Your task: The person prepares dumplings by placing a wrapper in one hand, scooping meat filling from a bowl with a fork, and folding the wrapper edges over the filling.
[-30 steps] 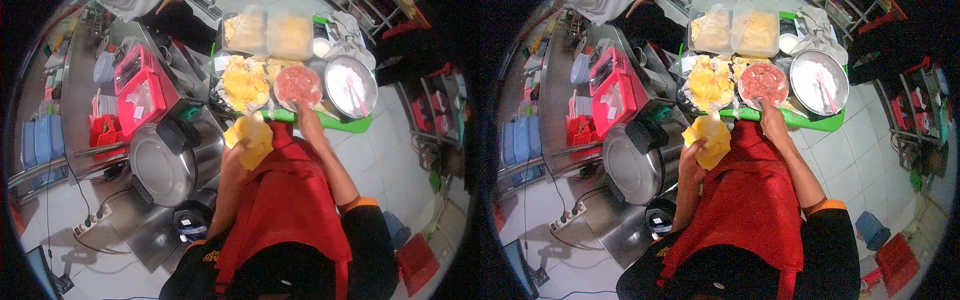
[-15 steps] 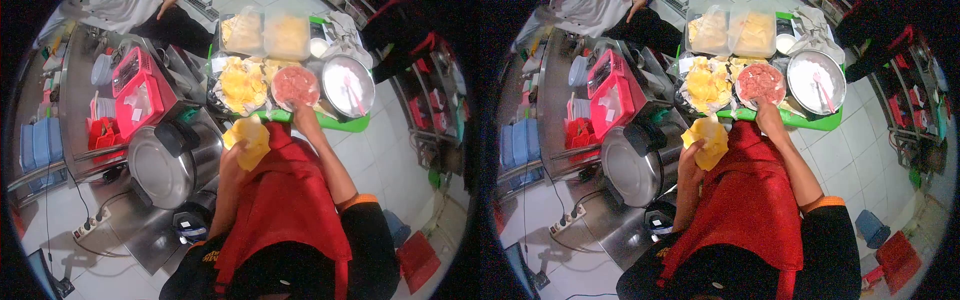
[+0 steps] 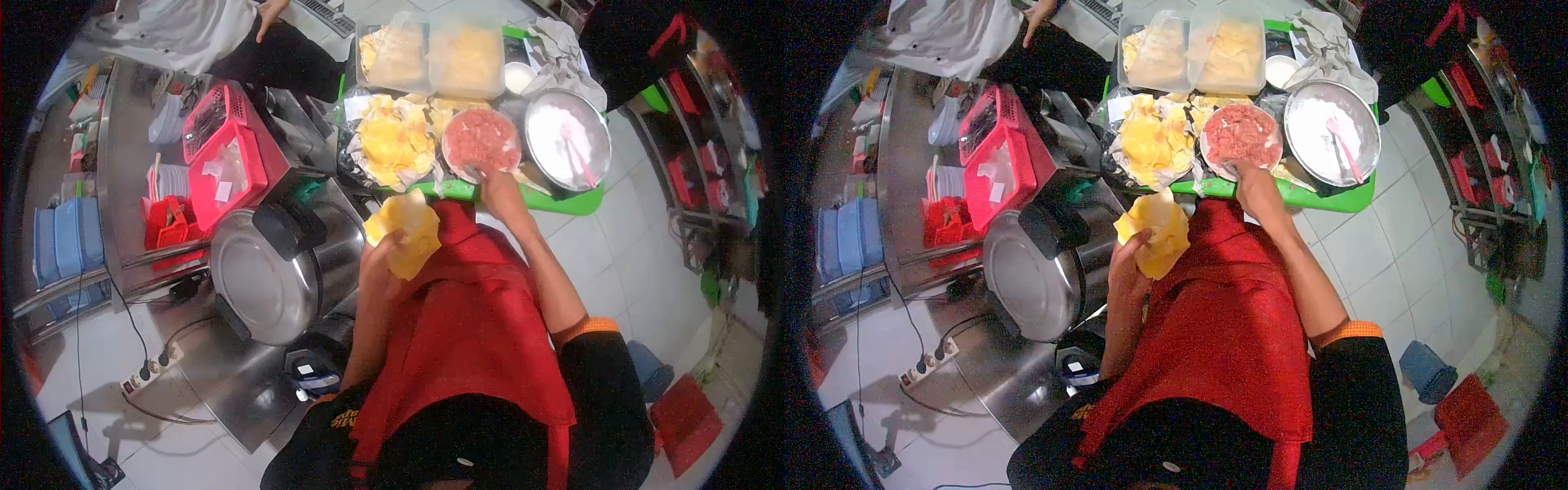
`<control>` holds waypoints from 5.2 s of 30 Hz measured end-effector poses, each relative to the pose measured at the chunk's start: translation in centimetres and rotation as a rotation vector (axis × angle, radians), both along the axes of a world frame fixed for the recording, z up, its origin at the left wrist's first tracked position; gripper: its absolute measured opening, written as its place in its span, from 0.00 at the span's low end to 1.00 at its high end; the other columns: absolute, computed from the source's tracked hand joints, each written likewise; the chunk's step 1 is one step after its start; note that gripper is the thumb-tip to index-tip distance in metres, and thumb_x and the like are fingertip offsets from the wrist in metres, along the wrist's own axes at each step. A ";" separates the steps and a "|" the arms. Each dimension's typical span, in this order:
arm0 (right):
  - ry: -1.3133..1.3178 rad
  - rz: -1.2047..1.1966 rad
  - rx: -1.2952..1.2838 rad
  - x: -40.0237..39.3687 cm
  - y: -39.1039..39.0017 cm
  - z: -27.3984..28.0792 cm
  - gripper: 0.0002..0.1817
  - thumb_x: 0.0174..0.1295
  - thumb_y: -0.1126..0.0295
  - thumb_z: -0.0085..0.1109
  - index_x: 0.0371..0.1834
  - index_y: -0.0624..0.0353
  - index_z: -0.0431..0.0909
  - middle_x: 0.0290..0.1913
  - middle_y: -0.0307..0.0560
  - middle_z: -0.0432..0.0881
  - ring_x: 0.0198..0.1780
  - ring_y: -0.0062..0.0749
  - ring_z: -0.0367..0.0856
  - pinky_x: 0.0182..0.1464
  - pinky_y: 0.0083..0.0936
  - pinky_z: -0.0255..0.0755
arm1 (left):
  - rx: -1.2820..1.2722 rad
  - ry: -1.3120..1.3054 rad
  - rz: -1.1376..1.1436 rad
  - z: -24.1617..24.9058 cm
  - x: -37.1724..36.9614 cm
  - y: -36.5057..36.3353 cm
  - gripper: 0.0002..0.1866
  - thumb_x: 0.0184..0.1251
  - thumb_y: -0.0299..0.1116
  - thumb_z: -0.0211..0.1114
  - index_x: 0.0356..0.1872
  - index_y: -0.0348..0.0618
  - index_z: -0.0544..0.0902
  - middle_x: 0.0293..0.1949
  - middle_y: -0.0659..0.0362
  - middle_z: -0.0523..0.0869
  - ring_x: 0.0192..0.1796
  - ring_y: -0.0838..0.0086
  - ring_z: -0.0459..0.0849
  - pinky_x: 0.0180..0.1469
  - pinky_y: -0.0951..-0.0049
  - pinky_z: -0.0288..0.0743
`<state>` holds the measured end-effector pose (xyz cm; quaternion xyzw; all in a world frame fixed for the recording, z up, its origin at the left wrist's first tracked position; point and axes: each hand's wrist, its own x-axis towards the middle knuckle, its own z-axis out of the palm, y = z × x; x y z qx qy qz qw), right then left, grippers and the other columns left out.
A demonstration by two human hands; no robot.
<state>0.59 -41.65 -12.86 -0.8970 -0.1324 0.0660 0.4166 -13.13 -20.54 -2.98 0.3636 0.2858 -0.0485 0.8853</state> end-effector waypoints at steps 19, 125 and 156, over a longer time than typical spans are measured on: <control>0.056 0.040 -0.056 1.1 -0.2 -1.5 0.16 0.60 0.76 0.49 0.51 0.60 0.80 0.39 0.68 0.82 0.42 0.62 0.83 0.47 0.48 0.75 | -0.003 -0.021 -0.017 -0.7 0.0 0.6 0.25 0.67 0.26 0.58 0.64 0.35 0.67 0.55 0.48 0.80 0.55 0.58 0.83 0.58 0.58 0.79; -0.150 0.346 0.007 -6.6 -1.2 17.0 0.20 0.61 0.78 0.48 0.58 0.58 0.73 0.39 0.54 0.73 0.36 0.54 0.79 0.37 0.45 0.76 | 0.044 -0.176 -0.114 3.2 1.6 -3.0 0.29 0.65 0.22 0.63 0.67 0.37 0.66 0.59 0.52 0.77 0.58 0.64 0.80 0.59 0.64 0.78; -0.073 0.103 0.177 -6.2 1.2 14.0 0.14 0.53 0.77 0.67 0.41 0.62 0.75 0.36 0.58 0.78 0.35 0.55 0.79 0.35 0.41 0.72 | 0.104 -0.178 -0.172 3.0 1.0 -3.4 0.30 0.67 0.23 0.62 0.69 0.40 0.64 0.59 0.53 0.77 0.58 0.67 0.79 0.58 0.67 0.78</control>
